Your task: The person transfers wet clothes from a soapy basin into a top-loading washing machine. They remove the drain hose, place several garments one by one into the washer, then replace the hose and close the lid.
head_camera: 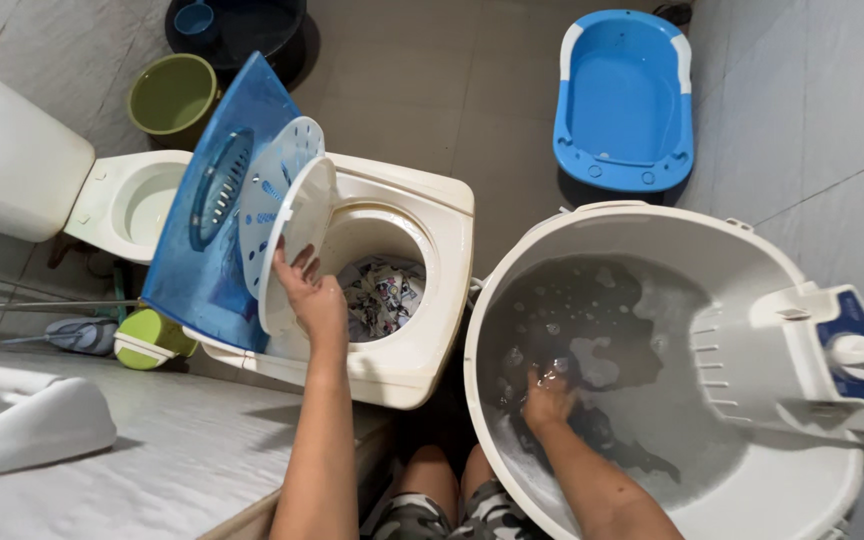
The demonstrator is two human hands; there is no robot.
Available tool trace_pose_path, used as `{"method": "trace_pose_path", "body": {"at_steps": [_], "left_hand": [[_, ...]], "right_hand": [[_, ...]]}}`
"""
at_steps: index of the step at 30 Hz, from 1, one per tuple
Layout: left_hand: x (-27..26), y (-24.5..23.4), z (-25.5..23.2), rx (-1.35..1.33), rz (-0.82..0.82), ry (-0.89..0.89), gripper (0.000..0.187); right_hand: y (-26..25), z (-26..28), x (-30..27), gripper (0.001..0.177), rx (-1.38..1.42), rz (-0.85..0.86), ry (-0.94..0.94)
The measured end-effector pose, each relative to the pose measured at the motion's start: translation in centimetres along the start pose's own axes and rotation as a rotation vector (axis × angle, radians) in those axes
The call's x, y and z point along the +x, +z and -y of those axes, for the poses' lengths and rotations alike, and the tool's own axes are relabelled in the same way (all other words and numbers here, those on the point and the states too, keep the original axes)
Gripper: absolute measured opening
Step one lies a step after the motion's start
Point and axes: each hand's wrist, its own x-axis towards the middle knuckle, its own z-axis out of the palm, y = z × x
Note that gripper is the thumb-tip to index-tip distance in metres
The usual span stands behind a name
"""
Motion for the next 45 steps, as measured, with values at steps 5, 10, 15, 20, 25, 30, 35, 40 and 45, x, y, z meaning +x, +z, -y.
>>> {"method": "trace_pose_path", "body": {"at_steps": [5, 10, 15, 20, 25, 30, 35, 40, 45], "left_hand": [[0.8, 1.0, 0.9, -0.238, 0.109, 0.034, 0.092], [2.4, 3.1, 0.7, -0.205, 0.588, -0.201, 0.08], [4.3, 4.8, -1.0, -0.005, 0.957, -0.457, 0.074], [2.3, 5.8, -1.4, 0.203, 0.956, -0.479, 0.082], [1.7, 6.5, -0.8, 0.082, 0.984, -0.537, 0.079], [2.1, 5.5, 0.3, 0.122, 0.806, -0.417, 0.077], [4.4, 4.7, 2.2, -0.012, 0.779, -0.454, 0.084], [5.3, 4.9, 2.6, 0.006, 0.803, -0.453, 0.099], [4.4, 4.7, 0.4, -0.129, 0.885, -0.501, 0.123]], "right_hand": [[0.3, -1.7, 5.6, 0.056, 0.386, 0.054, 0.039], [-3.1, -3.0, 8.5, 0.04, 1.027, 0.003, -0.269], [-13.0, -5.3, 4.0, 0.033, 1.075, 0.029, -0.354], [-24.5, -6.6, -3.7, 0.032, 1.35, 0.027, -0.498], [-32.3, -6.2, -9.4, 0.037, 1.315, -0.056, -0.503], [-36.4, -6.2, -12.7, 0.03, 1.064, -0.245, -0.586], [-39.8, -6.5, -14.2, 0.027, 1.387, -0.183, -0.724], [-44.0, -6.3, -17.0, 0.039, 1.335, -0.308, -0.825], [-47.2, -2.2, -18.2, 0.05, 1.391, -0.201, -1.006]]}}
